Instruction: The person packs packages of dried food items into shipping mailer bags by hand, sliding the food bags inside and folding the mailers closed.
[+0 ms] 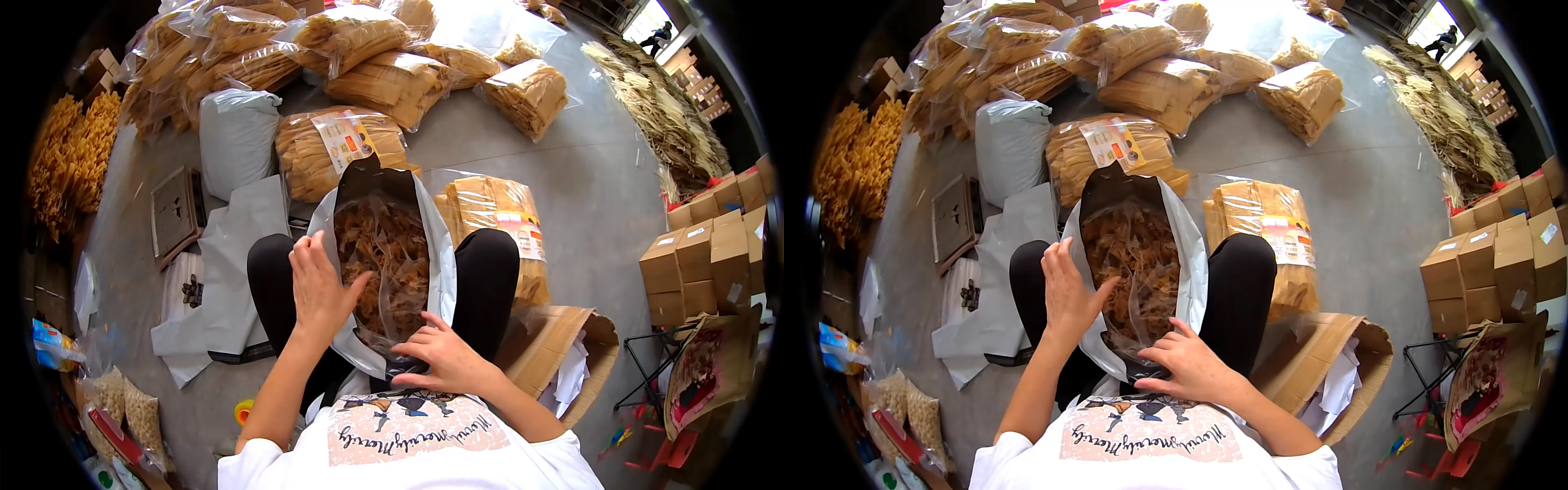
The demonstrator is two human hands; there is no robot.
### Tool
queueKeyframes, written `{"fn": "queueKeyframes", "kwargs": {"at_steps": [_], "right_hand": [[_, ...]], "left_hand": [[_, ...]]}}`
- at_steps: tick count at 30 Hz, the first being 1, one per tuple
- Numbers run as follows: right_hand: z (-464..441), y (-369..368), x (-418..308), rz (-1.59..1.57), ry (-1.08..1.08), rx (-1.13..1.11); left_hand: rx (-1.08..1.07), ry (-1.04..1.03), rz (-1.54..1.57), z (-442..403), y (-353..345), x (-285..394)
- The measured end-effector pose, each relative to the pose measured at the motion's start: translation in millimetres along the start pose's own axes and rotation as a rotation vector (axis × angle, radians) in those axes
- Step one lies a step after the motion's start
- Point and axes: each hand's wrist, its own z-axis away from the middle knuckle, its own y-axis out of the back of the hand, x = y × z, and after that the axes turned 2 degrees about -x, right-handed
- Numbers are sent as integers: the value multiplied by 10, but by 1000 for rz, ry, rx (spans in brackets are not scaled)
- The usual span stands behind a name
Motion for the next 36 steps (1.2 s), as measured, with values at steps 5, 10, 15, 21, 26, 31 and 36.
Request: {"fn": "queueKeyframes", "kwargs": {"at_steps": [5,10,15,21,26,31,36], "right_hand": [[-159,-163,18,16,158,-136],[-208,-270,-45,-154,216,-110],[-171,-136,-97,-369,207,77],[-193,-13,150,449,-449,549],[-187,14,310,420,-755,266],[-419,58,657,317,-661,532],[-591,-297,993,-247,-377,808]], "left_hand": [[-123,205,-104,-196,-234,-189],[-158,196,78,-214,-47,-239],[-5,372,805,-228,53,-341],[-184,352,466,-219,126,-165],[-239,372,128,22,93,-303],[-272,170,192,-106,-58,-252],[-588,80,268,-344,7,-138]]}}
